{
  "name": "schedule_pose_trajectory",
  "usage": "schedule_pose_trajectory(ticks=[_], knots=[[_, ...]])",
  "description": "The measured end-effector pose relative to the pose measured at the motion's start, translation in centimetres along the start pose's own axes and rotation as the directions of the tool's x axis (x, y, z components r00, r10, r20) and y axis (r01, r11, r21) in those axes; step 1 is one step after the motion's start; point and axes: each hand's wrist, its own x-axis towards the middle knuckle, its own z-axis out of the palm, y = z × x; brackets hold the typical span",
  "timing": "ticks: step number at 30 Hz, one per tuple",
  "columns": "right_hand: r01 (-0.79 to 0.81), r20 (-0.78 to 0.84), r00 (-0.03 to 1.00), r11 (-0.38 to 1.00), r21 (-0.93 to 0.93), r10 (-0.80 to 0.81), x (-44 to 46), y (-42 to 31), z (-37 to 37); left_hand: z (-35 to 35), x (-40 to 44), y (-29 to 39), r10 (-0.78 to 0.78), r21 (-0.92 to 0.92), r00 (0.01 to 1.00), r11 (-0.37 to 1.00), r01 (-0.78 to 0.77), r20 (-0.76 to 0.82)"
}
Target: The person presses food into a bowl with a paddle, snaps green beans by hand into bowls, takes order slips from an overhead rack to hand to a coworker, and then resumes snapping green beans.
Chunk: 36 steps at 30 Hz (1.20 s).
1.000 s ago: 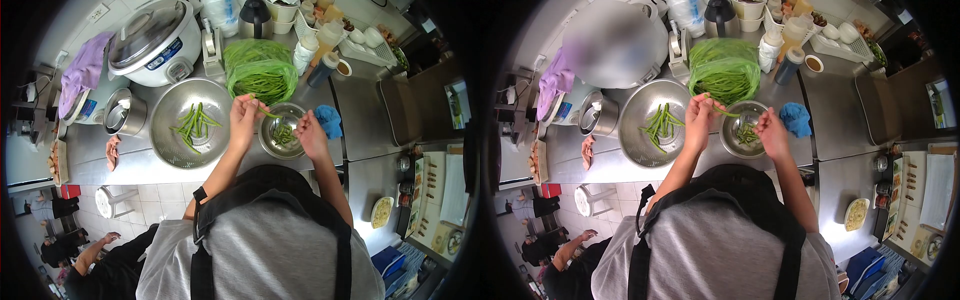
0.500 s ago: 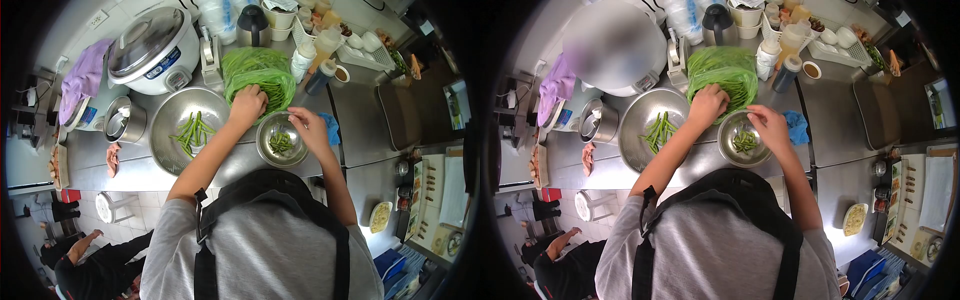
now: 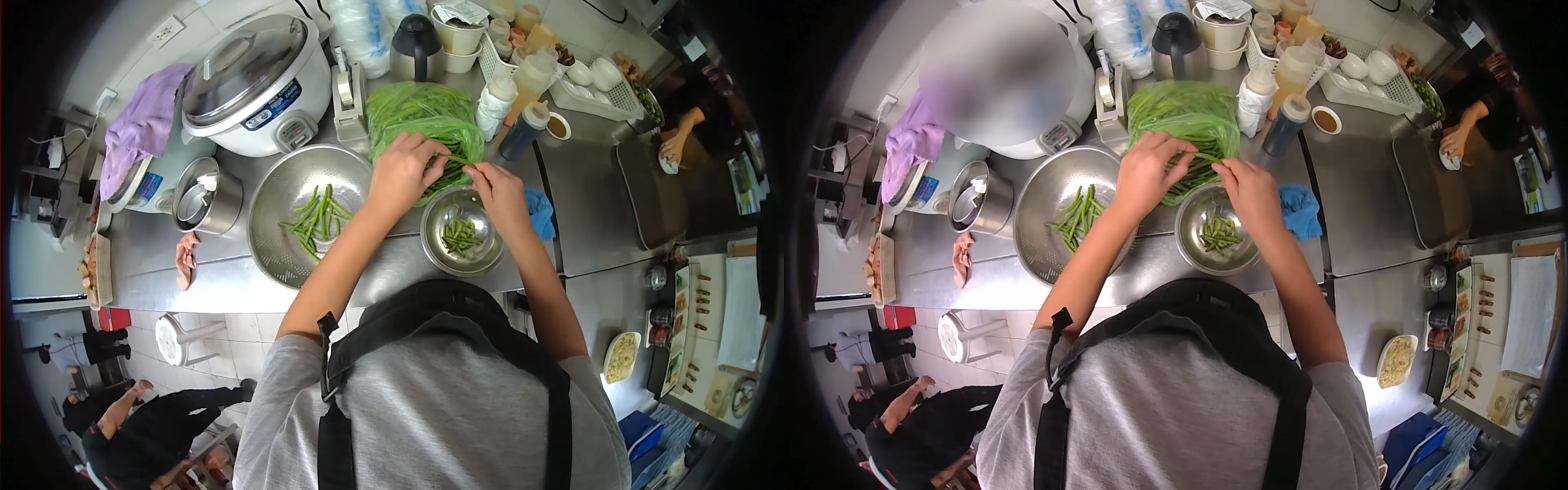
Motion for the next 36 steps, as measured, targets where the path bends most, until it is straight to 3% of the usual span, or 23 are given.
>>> schedule_pose_trajectory(ticks=[3, 6, 9, 11, 13, 16, 17, 18, 20, 21, 24, 27, 30, 34, 36], knots=[[0.026, 0.050, 0.999, 0.990, -0.142, -0.019, -1.0, -0.6, -0.6, -0.6, -0.2, 1.0, 0.045, -0.019, 0.998, 0.999, -0.044, 0.048], [-0.067, 0.255, 0.965, 0.997, 0.027, 0.058, -2.5, -1.0, -2.1, -0.5, -1.0, 1.5, 0.114, -0.064, 0.988, 0.992, -0.108, 0.107], [-0.289, 0.478, 0.869, 0.914, 0.284, 0.126, -3.6, -1.0, -3.6, -0.2, -2.1, 2.3, 0.080, -0.106, 0.990, 0.992, -0.068, 0.115], [-0.428, 0.547, 0.834, 0.717, 0.550, 0.078, -4.2, -1.1, -4.2, -0.3, -2.8, 3.8, -0.003, -0.184, 0.982, 0.982, 0.038, 0.187], [-0.516, 0.545, 0.838, 0.332, 0.789, 0.008, -4.9, -1.1, -3.7, -0.4, -3.6, 4.8, -0.051, -0.252, 0.969, 0.961, 0.114, 0.243], [-0.485, 0.476, 0.874, 0.144, 0.863, 0.096, -4.9, -1.3, -3.9, 1.6, -5.2, 5.0, -0.357, -0.578, 0.910, 0.706, 0.410, 0.210], [-0.467, 0.453, 0.883, 0.158, 0.870, 0.120, -4.9, -0.5, -3.7, 1.5, -5.3, 5.1, -0.512, -0.625, 0.789, 0.503, 0.597, 0.341], [-0.486, 0.454, 0.874, 0.258, 0.835, 0.175, -5.2, -0.2, -3.0, 2.1, -5.3, 4.8, -0.500, -0.805, 0.806, 0.306, 0.508, 0.318], [-0.512, 0.433, 0.859, 0.457, 0.727, 0.274, -5.3, 0.1, -1.6, 1.9, -4.9, 4.4, -0.513, -0.830, 0.798, 0.258, 0.495, 0.316], [-0.522, 0.469, 0.849, 0.513, 0.681, 0.241, -5.7, -0.4, -1.3, 1.9, -4.8, 4.2, -0.528, -0.827, 0.790, 0.260, 0.498, 0.310], [-0.646, 0.656, 0.731, 0.498, 0.578, 0.187, -6.3, -2.1, -0.1, 1.9, -4.6, 3.5, -0.546, -0.825, 0.780, 0.257, 0.504, 0.307], [-0.672, 0.683, 0.715, 0.420, 0.611, 0.149, -6.7, -2.6, 0.6, 2.0, -4.7, 3.5, -0.543, -0.858, 0.791, 0.226, 0.461, 0.282], [-0.682, 0.676, 0.723, 0.302, 0.666, 0.141, -7.0, -2.4, 1.6, 0.9, -4.8, 4.1, -0.549, -0.803, 0.703, 0.092, 0.589, 0.452], [-0.636, 0.626, 0.770, 0.076, 0.768, 0.121, -7.1, -2.7, 2.0, 0.5, -5.4, 4.3, -0.598, -0.828, 0.634, -0.091, 0.553, 0.490], [-0.578, 0.581, 0.791, -0.075, 0.812, 0.193, -6.9, -2.8, 2.3, 0.5, -6.2, 4.5, -0.639, -0.860, 0.710, 0.147, 0.489, 0.295]])
